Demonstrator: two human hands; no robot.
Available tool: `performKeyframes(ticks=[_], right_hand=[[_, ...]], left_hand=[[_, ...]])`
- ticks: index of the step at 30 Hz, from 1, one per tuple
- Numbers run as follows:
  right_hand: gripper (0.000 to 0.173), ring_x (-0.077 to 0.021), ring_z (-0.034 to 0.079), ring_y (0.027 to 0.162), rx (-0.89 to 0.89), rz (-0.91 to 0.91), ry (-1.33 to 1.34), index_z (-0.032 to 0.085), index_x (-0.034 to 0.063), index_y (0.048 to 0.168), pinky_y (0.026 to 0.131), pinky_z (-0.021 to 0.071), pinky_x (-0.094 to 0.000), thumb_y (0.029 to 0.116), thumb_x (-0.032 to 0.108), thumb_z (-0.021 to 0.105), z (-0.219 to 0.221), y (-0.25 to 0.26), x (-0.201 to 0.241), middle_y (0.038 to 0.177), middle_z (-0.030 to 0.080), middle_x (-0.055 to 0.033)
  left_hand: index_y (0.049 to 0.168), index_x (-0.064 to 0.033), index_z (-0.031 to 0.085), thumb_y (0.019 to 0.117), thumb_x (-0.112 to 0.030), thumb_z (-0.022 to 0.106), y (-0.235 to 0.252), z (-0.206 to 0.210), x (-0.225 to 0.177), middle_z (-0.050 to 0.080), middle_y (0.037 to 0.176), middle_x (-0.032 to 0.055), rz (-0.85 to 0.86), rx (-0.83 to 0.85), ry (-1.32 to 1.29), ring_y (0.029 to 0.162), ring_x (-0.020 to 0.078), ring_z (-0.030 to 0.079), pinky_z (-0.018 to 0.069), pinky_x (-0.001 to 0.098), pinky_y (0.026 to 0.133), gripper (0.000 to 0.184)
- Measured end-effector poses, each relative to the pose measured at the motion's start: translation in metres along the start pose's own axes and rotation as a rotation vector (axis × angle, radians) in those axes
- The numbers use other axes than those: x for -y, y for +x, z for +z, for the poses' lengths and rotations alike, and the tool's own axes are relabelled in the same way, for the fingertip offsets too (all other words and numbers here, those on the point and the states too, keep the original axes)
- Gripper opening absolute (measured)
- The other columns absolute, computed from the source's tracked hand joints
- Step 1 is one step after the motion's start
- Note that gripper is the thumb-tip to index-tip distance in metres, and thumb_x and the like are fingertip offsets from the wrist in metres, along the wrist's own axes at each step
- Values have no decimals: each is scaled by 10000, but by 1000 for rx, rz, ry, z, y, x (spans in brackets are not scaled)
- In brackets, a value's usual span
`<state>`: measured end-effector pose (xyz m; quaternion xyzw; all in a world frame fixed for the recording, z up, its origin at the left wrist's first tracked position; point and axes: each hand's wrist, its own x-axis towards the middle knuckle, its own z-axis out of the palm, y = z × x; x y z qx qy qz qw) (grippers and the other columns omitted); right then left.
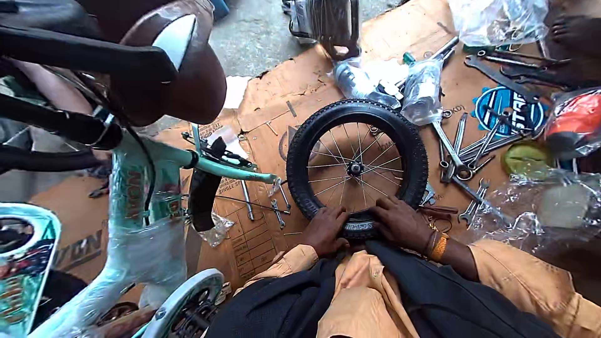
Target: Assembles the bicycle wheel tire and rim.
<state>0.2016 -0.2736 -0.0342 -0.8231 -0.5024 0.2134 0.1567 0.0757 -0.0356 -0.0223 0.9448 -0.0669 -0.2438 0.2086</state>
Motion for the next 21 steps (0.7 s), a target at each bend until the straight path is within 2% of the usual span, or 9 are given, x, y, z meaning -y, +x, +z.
performKeyframes(ticks=[2, 4, 6, 9, 11, 13, 16, 18, 21], right_hand=[[428, -279, 616, 1141, 51, -11, -16, 691, 161, 1254, 952, 539, -475, 914, 420, 706, -4, 0, -4, 1171, 649, -77], [649, -291, 589, 1199, 148, -5, -75, 639, 146, 1333, 981, 512, -491, 822, 522, 776, -9, 2, 1, 1246, 628, -92], [759, -307, 563, 1226, 228, 16, -153, 612, 140, 1342, 989, 486, -511, 737, 541, 832, -9, 4, 7, 1284, 601, -100], [732, -326, 572, 1190, 278, 53, -200, 629, 135, 1285, 934, 487, -530, 678, 465, 871, -7, 12, 11, 1254, 609, -110], [715, -331, 575, 1168, 320, 98, -189, 634, 143, 1263, 920, 482, -542, 654, 426, 878, -9, 18, 13, 1230, 612, -110], [730, -329, 572, 1163, 354, 114, -193, 638, 147, 1265, 903, 480, -543, 641, 432, 887, -10, 22, 13, 1227, 615, -104], [708, -306, 574, 1162, 420, 120, -193, 626, 153, 1250, 889, 475, -526, 651, 431, 879, -15, 30, 15, 1217, 623, -87], [655, -295, 589, 1127, 424, 99, -192, 642, 154, 1202, 865, 484, -514, 649, 416, 876, -14, 31, 16, 1155, 644, -72], [517, -299, 627, 1073, 458, 76, -200, 673, 127, 1156, 852, 504, -507, 715, 338, 841, -13, 32, 21, 1089, 672, -82]], left_hand=[[1336, -125, 624, 825, -508, 801, 5, 0, -2, 570, 1433, 62, 11, 27, 63, 1336, 249, 531, 413, 485, 1144, 663], [1329, -126, 624, 797, -532, 815, 11, 0, -4, 572, 1417, 51, 2, 60, 82, 1311, 248, 537, 434, 484, 1115, 696], [1290, -136, 644, 748, -550, 845, 18, 1, -4, 589, 1359, 42, -3, 79, 80, 1264, 244, 556, 467, 477, 1064, 712], [1204, -142, 684, 701, -510, 880, 28, -2, -7, 598, 1302, 52, -31, 128, 53, 1227, 258, 559, 474, 482, 1037, 654], [1220, -143, 700, 713, -467, 883, 30, -2, -8, 603, 1313, 81, -20, 140, 31, 1235, 290, 557, 469, 522, 1040, 629], [1227, -154, 702, 739, -438, 866, 28, 0, -9, 600, 1308, 72, -19, 138, 34, 1240, 281, 548, 461, 515, 1048, 588], [1211, -136, 698, 782, -386, 843, 27, -1, -9, 616, 1275, 68, -25, 166, 30, 1223, 265, 565, 475, 480, 1039, 517], [1193, -110, 697, 809, -349, 835, 27, -5, -10, 644, 1225, 78, -33, 208, -8, 1181, 257, 607, 506, 447, 1036, 473], [1137, -124, 718, 802, -356, 834, 29, -11, -12, 693, 1113, 66, -56, 257, 6, 1067, 245, 668, 554, 465, 945, 424]])
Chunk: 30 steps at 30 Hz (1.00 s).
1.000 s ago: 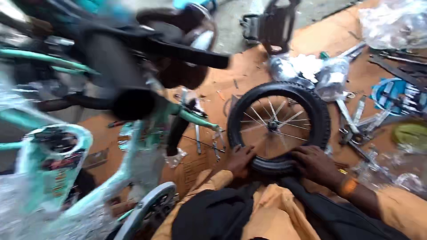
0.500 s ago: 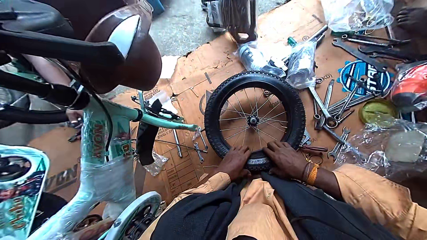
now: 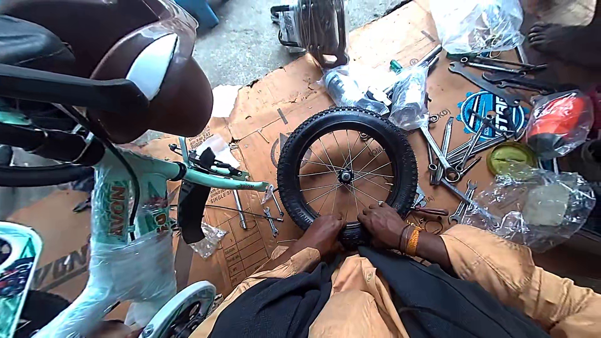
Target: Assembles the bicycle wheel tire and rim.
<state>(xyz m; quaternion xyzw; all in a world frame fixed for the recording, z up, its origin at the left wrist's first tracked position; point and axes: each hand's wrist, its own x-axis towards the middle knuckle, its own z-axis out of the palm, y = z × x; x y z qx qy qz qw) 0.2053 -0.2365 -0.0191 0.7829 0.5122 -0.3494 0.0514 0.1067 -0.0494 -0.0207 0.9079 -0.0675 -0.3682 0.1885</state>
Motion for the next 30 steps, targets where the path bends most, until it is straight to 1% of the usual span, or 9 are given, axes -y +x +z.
performKeyframes(ticks=[3, 5, 7, 9, 13, 16, 19, 25, 30], right_hand=[[371, -309, 678, 954, 94, 24, 3, 684, 93, 1062, 867, 511, -523, 793, 328, 785, -4, -3, 7, 967, 700, -111], [329, -299, 685, 891, 108, 53, 15, 684, 94, 995, 855, 504, -523, 802, 347, 765, -1, -5, 10, 895, 699, -102], [329, -292, 685, 858, 98, 58, 43, 691, 101, 953, 807, 510, -522, 784, 369, 776, -1, -2, 7, 860, 700, -90], [373, -271, 687, 846, 94, 40, 75, 691, 120, 972, 778, 517, -517, 760, 410, 791, -1, 2, 0, 855, 704, -68], [534, -273, 649, 1031, -82, 6, 172, 642, 113, 1155, 945, 495, -501, 737, 372, 850, 5, -3, -5, 1060, 675, -80], [641, -339, 572, 1158, -99, 36, 182, 649, 95, 1227, 916, 525, -503, 679, 319, 896, -1, -7, -2, 1218, 607, -129], [477, -354, 633, 1130, 12, 44, 137, 704, 81, 1090, 908, 546, -542, 745, 377, 849, -19, -9, 5, 1153, 671, -140], [534, -442, 664, 1062, 323, 104, -8, 698, 56, 1041, 829, 526, -658, 771, 509, 781, -28, 17, 8, 1083, 696, -227], [482, -372, 693, 1000, 139, -128, 268, 721, 111, 1110, 874, 536, -634, 811, 474, 825, -15, 15, -44, 1042, 727, -158]], left_hand=[[1126, -173, 700, 804, -359, 812, -2, -6, -8, 728, 1008, 63, -33, 56, 65, 986, 272, 699, 562, 516, 863, 388], [1248, -221, 660, 799, -331, 809, -4, -6, -11, 734, 1001, 80, -17, 69, 77, 964, 301, 704, 557, 546, 835, 486], [1450, -270, 558, 804, -316, 812, -3, -2, -8, 729, 1101, 96, 37, 31, 65, 1009, 308, 700, 551, 543, 875, 696], [1503, -228, 505, 821, -337, 812, -2, 10, -3, 674, 1231, 110, 111, -40, 39, 1110, 294, 663, 523, 507, 976, 755], [1483, -157, 504, 889, -423, 741, 0, 23, 3, 598, 1337, 99, 155, -111, 3, 1249, 274, 576, 462, 510, 1053, 693], [1468, -152, 517, 862, -454, 764, 3, 26, -3, 590, 1361, 101, 147, -125, -31, 1276, 288, 560, 449, 532, 1070, 720], [1418, -94, 562, 834, -466, 808, -6, 13, -14, 607, 1382, 146, 127, -152, -140, 1332, 330, 536, 411, 533, 1148, 735], [1287, -79, 633, 790, -371, 851, 2, 3, -16, 701, 1153, 184, 81, -59, -130, 1139, 386, 652, 530, 625, 951, 617], [1388, -96, 567, 812, -345, 836, -1, 15, -10, 691, 1206, 153, 167, -157, -157, 1134, 343, 657, 524, 571, 979, 683]])
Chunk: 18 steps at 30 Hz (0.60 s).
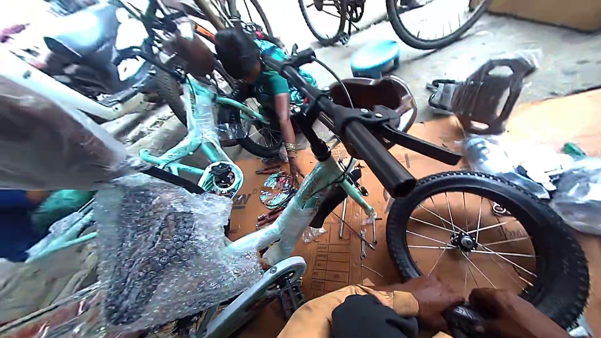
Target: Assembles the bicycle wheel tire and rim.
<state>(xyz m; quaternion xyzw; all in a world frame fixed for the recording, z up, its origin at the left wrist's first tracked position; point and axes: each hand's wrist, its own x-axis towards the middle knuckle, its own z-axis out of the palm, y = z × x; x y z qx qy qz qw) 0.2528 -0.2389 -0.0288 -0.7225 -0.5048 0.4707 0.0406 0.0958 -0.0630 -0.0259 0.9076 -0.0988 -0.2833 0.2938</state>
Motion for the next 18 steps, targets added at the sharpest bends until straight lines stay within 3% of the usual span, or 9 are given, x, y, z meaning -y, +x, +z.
performKeyframes(ticks=[4, 7, 9, 11, 15, 18], right_hand=[[461, -449, 657, 1070, -8, 82, -177, 676, 55, 1133, 871, 515, -668, 880, 433, 748, -12, -14, 18, 1187, 666, -225], [492, -439, 650, 1104, 55, 163, -239, 673, 59, 1184, 885, 515, -661, 897, 458, 700, -18, -13, 44, 1234, 656, -217], [517, -404, 662, 1089, 114, 206, -228, 693, 82, 1156, 876, 522, -644, 877, 517, 711, -19, -11, 41, 1176, 686, -187], [518, -379, 684, 991, 155, 212, -207, 713, 107, 1044, 801, 531, -645, 827, 577, 733, -19, 0, 27, 1032, 712, -156], [496, -380, 686, 882, 243, 137, -225, 707, 81, 965, 727, 533, -647, 836, 558, 747, -30, 2, 17, 915, 695, -162], [546, -346, 686, 843, 168, 195, -324, 689, 89, 910, 688, 540, -600, 801, 622, 741, -39, -5, 10, 873, 681, -136]], left_hand=[[1466, -102, 530, 824, -299, 838, 1, 3, 2, 606, 1375, 160, 43, -61, 26, 1250, 342, 594, 487, 531, 1056, 738], [1458, -173, 564, 792, -260, 867, -9, -4, 4, 595, 1392, 150, 31, -97, -9, 1280, 345, 575, 481, 560, 1068, 737], [1472, -253, 553, 815, -302, 851, -7, 2, 6, 609, 1395, 100, 36, -91, -20, 1292, 301, 571, 430, 556, 1121, 723], [1464, -273, 561, 836, -390, 818, -3, 6, 11, 624, 1362, 66, 52, -79, 16, 1273, 272, 574, 397, 551, 1137, 688], [1445, -270, 574, 856, -441, 777, 4, 3, 9, 624, 1324, 100, 10, -9, 73, 1259, 310, 571, 451, 548, 1086, 646], [1448, -260, 572, 864, -433, 767, 7, 4, 10, 618, 1310, 109, -21, 18, 97, 1246, 311, 574, 474, 541, 1058, 639]])
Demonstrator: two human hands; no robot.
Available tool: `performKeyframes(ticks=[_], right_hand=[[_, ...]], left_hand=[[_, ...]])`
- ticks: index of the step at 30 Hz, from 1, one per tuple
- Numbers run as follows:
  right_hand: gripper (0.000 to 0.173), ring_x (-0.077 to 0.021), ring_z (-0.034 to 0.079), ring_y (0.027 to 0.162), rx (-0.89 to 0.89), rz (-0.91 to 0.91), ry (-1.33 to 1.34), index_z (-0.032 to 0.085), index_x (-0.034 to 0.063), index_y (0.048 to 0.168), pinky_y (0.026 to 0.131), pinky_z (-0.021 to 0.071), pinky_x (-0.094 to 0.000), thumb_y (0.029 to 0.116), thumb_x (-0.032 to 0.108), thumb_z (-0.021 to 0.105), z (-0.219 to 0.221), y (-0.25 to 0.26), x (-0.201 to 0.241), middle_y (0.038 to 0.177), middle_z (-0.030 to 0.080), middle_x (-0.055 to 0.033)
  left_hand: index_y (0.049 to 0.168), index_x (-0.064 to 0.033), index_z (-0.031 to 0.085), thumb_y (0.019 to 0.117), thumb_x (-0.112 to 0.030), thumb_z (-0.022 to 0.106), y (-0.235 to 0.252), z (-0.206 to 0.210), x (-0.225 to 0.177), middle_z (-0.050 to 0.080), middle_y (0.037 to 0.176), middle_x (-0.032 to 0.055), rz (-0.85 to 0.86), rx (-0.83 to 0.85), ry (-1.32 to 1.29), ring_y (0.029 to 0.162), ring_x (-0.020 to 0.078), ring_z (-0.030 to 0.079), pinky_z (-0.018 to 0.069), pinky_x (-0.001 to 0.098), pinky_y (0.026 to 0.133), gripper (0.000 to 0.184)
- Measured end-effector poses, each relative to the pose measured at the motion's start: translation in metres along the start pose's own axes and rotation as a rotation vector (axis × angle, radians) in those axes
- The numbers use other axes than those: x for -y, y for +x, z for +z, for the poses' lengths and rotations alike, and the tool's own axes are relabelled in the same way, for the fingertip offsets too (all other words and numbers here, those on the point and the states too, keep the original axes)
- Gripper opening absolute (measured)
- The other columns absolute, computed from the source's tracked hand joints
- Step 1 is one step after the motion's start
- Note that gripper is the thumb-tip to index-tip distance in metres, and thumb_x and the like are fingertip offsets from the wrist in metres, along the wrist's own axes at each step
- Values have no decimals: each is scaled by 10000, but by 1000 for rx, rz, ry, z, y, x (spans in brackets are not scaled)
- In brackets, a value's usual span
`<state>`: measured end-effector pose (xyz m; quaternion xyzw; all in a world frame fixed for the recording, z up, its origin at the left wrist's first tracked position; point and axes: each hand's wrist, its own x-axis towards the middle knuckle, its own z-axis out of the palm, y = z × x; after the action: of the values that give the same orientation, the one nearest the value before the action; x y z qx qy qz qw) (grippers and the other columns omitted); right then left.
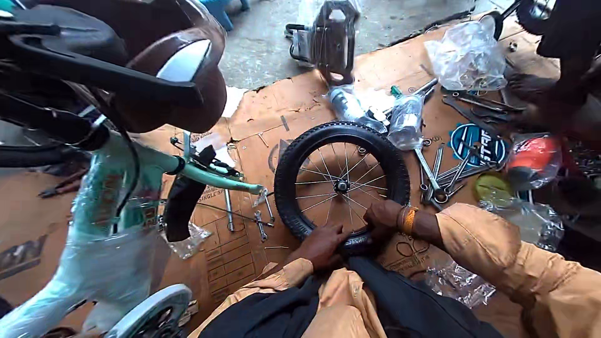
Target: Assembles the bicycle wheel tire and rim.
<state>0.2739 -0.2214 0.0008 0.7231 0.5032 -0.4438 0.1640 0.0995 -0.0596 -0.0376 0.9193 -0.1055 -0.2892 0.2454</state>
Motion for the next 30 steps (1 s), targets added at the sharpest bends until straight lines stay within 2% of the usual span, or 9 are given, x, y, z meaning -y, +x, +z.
performKeyframes(ticks=[4, 7, 11, 14, 17, 20, 22, 25, 30], right_hand=[[596, -391, 683, 914, 89, 124, -52, 688, 16, 928, 714, 533, -603, 809, 599, 728, -5, -3, 25, 946, 682, -201], [522, -291, 695, 839, -45, -111, 307, 728, 105, 1000, 750, 557, -569, 862, 609, 723, 7, 0, 13, 878, 710, -103], [247, -183, 691, 1031, -812, -146, 777, 724, 123, 1168, 936, 579, -457, 972, 267, 682, 43, -16, -3, 1129, 722, -46], [553, -331, 534, 1345, -1348, 266, 760, 596, 25, 1348, 1129, 445, -529, 903, 312, 753, 55, -28, -30, 1406, 582, -192], [998, -317, 546, 1317, -1236, 476, 1300, 307, 67, 1580, 1069, 496, -521, 822, 447, 835, 56, -25, -37, 1477, 503, -204], [869, -306, 676, 1102, -1054, 403, 1747, 410, 121, 1525, 916, 585, -537, 818, 360, 855, 42, -17, -30, 1295, 635, -193], [805, -300, 699, 1037, -984, 398, 1886, 431, 106, 1489, 881, 598, -514, 853, 395, 829, 30, -13, -34, 1223, 670, -187], [663, -272, 717, 943, -877, 405, 2027, 544, 67, 1382, 830, 606, -478, 907, 480, 751, 22, -4, -53, 1090, 714, -164], [594, -293, 731, 891, -755, 413, 2043, 596, 1, 1287, 802, 618, -478, 842, 305, 847, 32, -2, -61, 1033, 727, -190]], left_hand=[[1418, -265, 600, 865, -430, 760, 0, 5, 2, 626, 1248, 98, 13, 15, 45, 1178, 297, 592, 498, 518, 999, 599], [1443, -280, 568, 857, -454, 753, 1, 2, 1, 615, 1265, 104, 7, 24, 73, 1184, 311, 586, 478, 554, 985, 639], [1474, -306, 541, 835, -365, 792, -13, -6, 11, 602, 1364, 76, -12, -29, 96, 1272, 302, 554, 428, 580, 1052, 689], [1461, -354, 566, 830, -314, 801, -37, -9, 28, 606, 1384, 37, -97, -73, 33, 1319, 262, 537, 374, 553, 1152, 675], [1449, -308, 586, 870, -617, 702, -47, -33, 30, 598, 1419, 9, -124, -108, -119, 1329, 215, 539, 378, 514, 1166, 666], [1432, -264, 598, 900, -639, 664, -24, -40, 7, 615, 1408, 13, -8, -344, -221, 1281, 201, 591, 499, 504, 1074, 654], [1465, -206, 568, 880, -648, 687, 1, -42, -9, 571, 1470, 53, 65, -404, -229, 1351, 232, 542, 458, 527, 1117, 743], [1566, -181, 433, 787, -779, 681, 24, -56, -32, 486, 1565, 58, 80, -258, -108, 1449, 245, 441, 330, 561, 1196, 1012], [1584, -256, 392, 843, -719, 647, 29, -52, -35, 480, 1564, 29, 31, -112, -12, 1391, 253, 497, 390, 576, 1123, 910]])
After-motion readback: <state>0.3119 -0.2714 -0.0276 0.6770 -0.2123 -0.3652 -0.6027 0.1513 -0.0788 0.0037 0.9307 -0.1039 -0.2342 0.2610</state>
